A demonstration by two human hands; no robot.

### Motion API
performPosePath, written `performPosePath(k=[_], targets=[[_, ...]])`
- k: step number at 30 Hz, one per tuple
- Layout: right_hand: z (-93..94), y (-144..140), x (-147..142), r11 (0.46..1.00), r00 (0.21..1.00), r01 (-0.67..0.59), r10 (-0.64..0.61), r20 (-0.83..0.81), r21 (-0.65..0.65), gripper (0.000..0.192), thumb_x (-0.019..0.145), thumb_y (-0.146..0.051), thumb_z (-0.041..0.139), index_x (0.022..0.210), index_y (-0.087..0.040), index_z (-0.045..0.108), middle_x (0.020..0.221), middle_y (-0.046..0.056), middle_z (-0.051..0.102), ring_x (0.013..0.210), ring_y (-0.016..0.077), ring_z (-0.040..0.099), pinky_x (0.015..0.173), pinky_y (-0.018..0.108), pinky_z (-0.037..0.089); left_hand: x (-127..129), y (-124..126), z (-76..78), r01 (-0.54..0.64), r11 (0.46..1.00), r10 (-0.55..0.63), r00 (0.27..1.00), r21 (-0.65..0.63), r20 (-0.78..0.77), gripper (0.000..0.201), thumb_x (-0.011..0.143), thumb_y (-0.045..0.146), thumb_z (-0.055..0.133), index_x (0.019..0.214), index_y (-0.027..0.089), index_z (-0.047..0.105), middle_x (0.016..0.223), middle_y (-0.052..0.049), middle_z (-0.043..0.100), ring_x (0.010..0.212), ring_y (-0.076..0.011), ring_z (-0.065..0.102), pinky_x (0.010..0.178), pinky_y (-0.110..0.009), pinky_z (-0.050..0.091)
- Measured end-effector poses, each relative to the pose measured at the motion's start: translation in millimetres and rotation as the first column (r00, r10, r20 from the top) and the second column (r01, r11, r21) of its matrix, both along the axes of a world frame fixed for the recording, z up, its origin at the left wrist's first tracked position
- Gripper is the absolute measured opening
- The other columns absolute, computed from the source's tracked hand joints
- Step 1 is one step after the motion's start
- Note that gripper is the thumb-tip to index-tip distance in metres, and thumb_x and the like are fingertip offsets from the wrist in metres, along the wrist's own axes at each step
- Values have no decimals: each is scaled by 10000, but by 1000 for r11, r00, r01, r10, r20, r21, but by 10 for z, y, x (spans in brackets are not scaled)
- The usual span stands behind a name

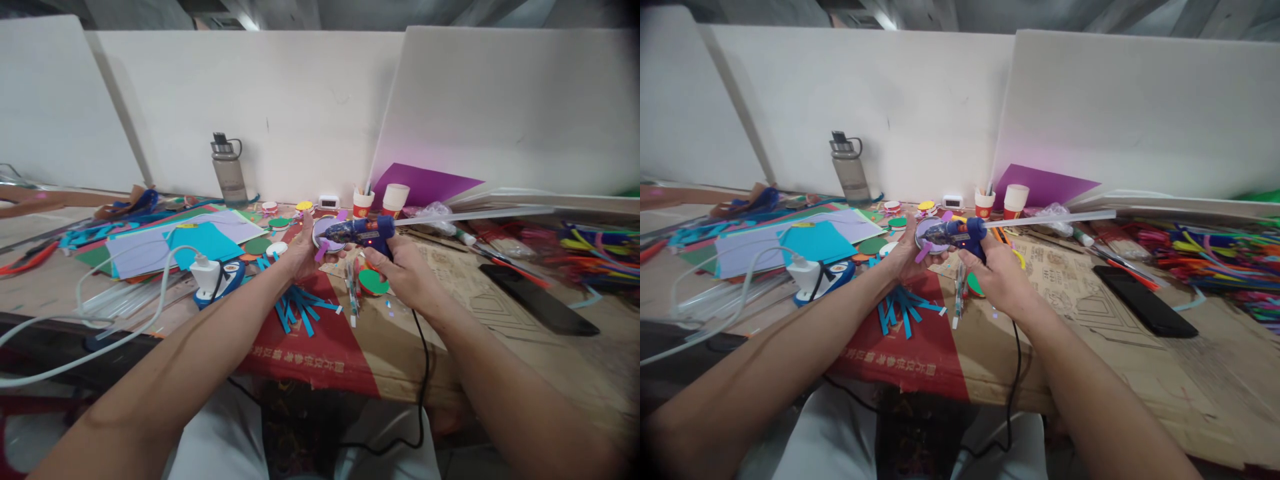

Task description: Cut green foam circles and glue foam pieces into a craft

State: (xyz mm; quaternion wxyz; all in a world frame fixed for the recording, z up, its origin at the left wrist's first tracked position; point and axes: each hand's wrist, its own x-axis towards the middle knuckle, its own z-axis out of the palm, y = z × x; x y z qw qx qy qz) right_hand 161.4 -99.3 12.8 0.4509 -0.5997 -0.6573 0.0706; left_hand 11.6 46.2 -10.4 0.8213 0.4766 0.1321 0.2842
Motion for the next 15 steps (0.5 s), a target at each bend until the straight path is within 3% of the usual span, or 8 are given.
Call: performPosePath(k=[7,15], targets=[[20,-8,-2,999,1000,-9,9,19,31,295,895,-356,513,1090,-171,634,810,54,644,707,193,569,706,342,462,0,29,-39,4,999,-5,1000,53,6,880,786,812,241,998,90,698,785,-180,728,564,-179,670,484,-233,476],[-3,0,2,999,999,29,-27,-43,37,297,905,-384,512,1062,-161,630,727,31,614,655,180,561,645,316,451,11,-51,-5,0,995,5,999,103,-42,892,763,818,279,977,62,702,719,-167,705,620,-208,687,485,-237,479]])
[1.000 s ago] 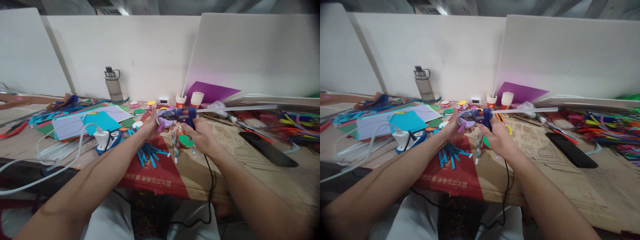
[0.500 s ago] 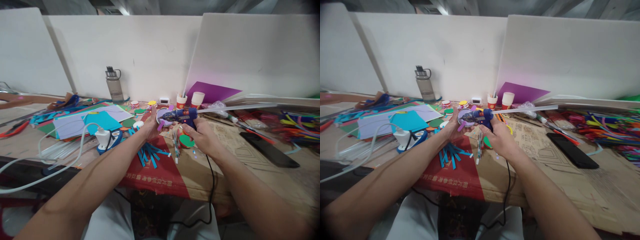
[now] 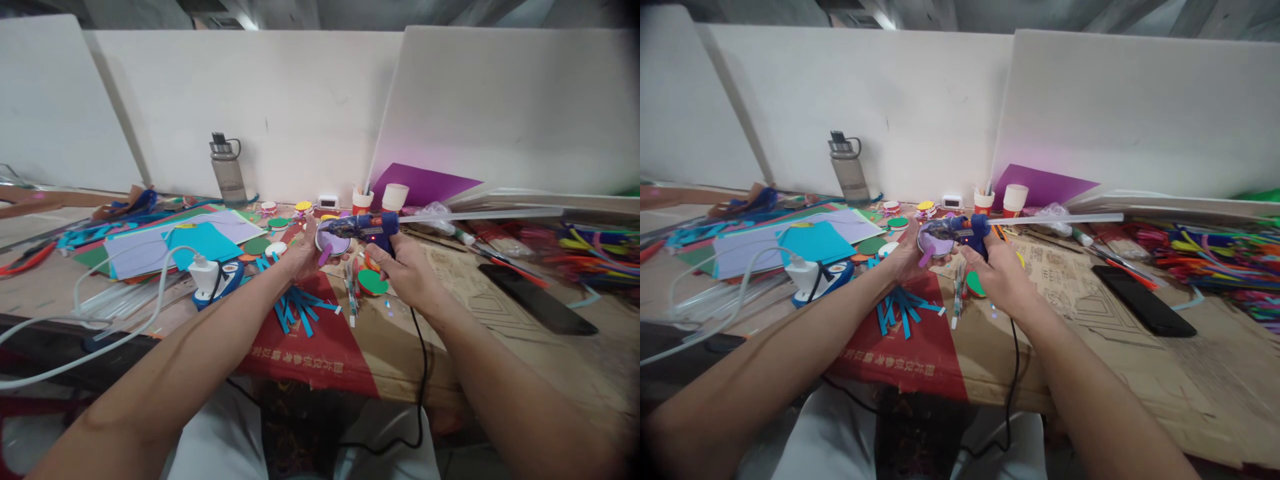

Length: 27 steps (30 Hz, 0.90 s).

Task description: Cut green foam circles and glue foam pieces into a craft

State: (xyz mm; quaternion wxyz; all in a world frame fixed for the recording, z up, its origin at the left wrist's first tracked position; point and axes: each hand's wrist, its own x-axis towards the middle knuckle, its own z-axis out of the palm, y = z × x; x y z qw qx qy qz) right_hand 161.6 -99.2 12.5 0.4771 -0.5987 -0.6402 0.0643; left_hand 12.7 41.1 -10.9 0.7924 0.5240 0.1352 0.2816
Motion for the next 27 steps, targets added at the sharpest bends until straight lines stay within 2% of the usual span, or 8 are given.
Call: performPosePath(k=[6,11,17,21,27], targets=[[-26,12,34,999,999,43,-43,-5,18,320,907,-400,514,1101,-170,623,743,36,637,671,190,572,630,308,438,3,-11,-2,-11,1000,11,1000,-22,5,860,776,802,343,1031,52,680,761,-181,718,621,-205,692,507,-241,484],[-33,20,43,997,999,50,-49,-19,58,320,913,-423,504,1094,-186,620,763,48,645,738,223,603,646,329,457,8,-8,-15,-36,998,37,999,-44,20,804,791,781,387,1095,89,662,800,-165,729,651,-204,701,538,-248,510],[11,-3,19,996,996,81,-79,-45,29,273,907,-405,512,1042,-191,616,786,65,659,820,256,617,681,357,464,16,9,-16,-74,997,74,997,-2,24,833,762,804,379,1014,60,655,787,-182,725,655,-210,708,582,-260,529],[26,-9,23,995,993,101,-100,-60,23,241,903,-397,513,978,-189,609,788,62,658,778,242,607,680,357,448,19,3,-5,-69,998,69,997,4,42,842,749,812,384,1007,58,656,782,-181,727,641,-212,709,543,-246,511],[20,-5,44,994,993,108,-106,-54,32,203,904,-381,506,887,-196,588,678,25,617,652,195,557,608,324,414,16,-12,10,-71,997,72,997,-34,38,814,751,799,411,994,64,663,773,-174,728,649,-209,716,556,-237,517]])
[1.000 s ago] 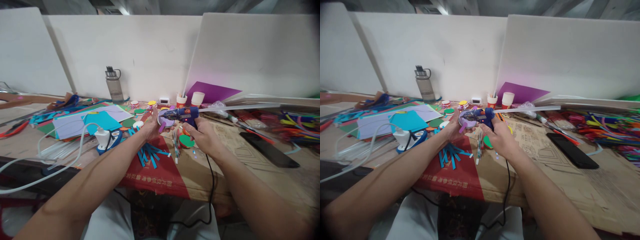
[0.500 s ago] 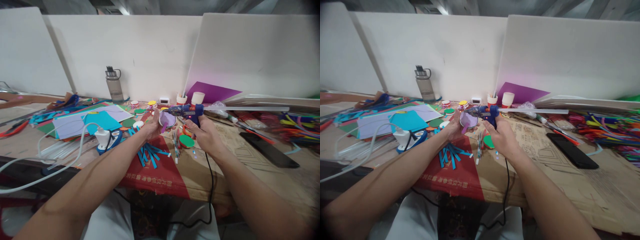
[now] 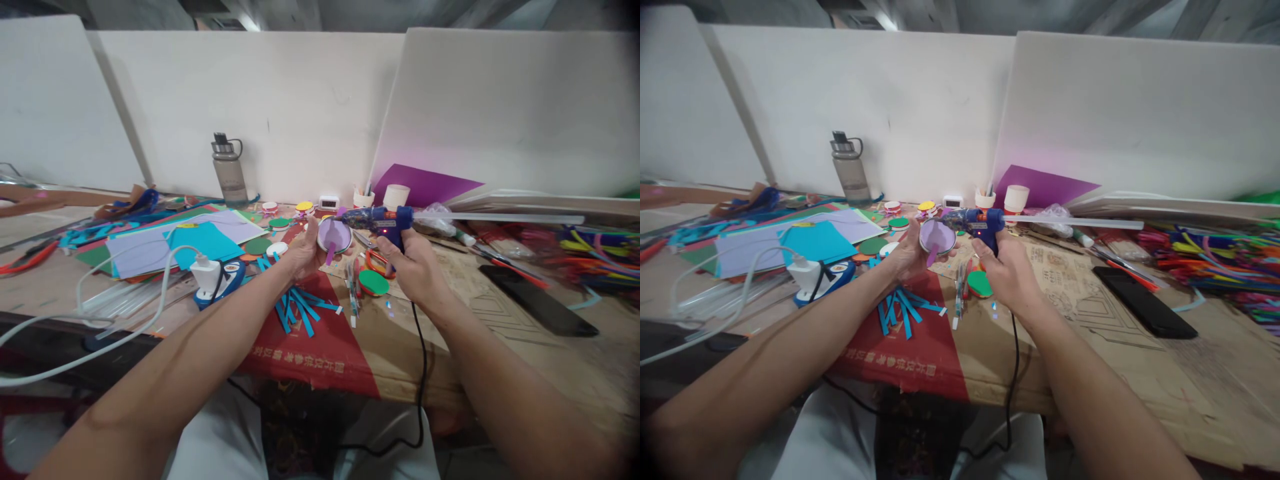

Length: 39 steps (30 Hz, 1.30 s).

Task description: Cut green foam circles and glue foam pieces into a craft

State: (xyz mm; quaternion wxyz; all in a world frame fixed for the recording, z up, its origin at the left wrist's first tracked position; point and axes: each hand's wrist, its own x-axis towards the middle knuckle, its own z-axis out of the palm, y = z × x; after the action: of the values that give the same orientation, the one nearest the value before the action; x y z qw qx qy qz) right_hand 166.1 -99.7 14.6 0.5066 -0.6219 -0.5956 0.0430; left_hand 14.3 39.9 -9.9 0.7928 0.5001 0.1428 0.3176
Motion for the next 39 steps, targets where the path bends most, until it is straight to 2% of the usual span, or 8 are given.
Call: performPosePath(k=[4,7,12,15,20,26,30,39], targets=[[9,-2,1,1000,999,10,-10,-30,4,219,892,-406,520,843,-196,562,645,6,591,585,167,534,570,306,408,-5,9,4,-2,1000,2,1000,-1,24,778,764,781,423,984,76,667,807,-168,734,667,-208,719,567,-238,530],[5,18,20,999,980,-45,41,-196,-17,262,879,-462,532,827,-205,518,649,-16,583,483,125,502,483,275,401,-1,4,18,-24,999,25,998,-24,53,735,793,745,445,1036,87,665,852,-160,739,709,-206,724,557,-225,528],[-50,69,172,986,824,-167,146,-548,11,301,822,-496,590,897,-224,486,628,-59,555,432,96,462,406,236,419,12,12,37,-139,985,149,983,-101,104,584,835,642,525,1059,118,653,898,-128,745,794,-197,727,648,-233,558],[-80,13,342,994,789,-104,70,-610,-20,285,802,-481,613,874,-220,524,594,-54,538,448,107,474,411,242,440,15,45,36,-170,971,193,972,-166,134,513,853,601,540,1035,132,641,893,-107,743,788,-181,727,628,-211,553],[-119,-226,722,981,705,175,-185,-684,-84,248,735,-390,689,825,-211,542,559,-49,523,466,111,486,432,245,481,6,57,54,-151,958,193,968,-243,162,465,884,556,523,1099,154,615,928,-106,736,800,-197,732,576,-213,553],[-278,-419,1205,841,702,495,-534,-471,-216,167,779,-304,625,716,-192,518,489,-47,502,413,101,494,406,218,440,-2,40,82,-119,958,165,972,-261,164,510,884,559,518,1160,138,598,961,-136,731,810,-210,732,578,-223,560],[-347,-438,1346,806,671,530,-588,-452,-262,172,755,-242,647,660,-186,515,453,-42,493,387,102,476,376,212,404,0,50,90,-116,956,160,976,-268,148,537,897,571,482,1149,113,604,941,-156,729,767,-212,733,540,-215,545],[-463,-221,1259,783,561,460,-622,-546,-419,177,811,-178,592,677,-198,479,498,-32,510,416,113,516,455,252,507,18,9,111,-122,953,161,979,-278,124,518,884,558,521,1128,110,609,921,-143,738,745,-199,733,541,-208,546]])
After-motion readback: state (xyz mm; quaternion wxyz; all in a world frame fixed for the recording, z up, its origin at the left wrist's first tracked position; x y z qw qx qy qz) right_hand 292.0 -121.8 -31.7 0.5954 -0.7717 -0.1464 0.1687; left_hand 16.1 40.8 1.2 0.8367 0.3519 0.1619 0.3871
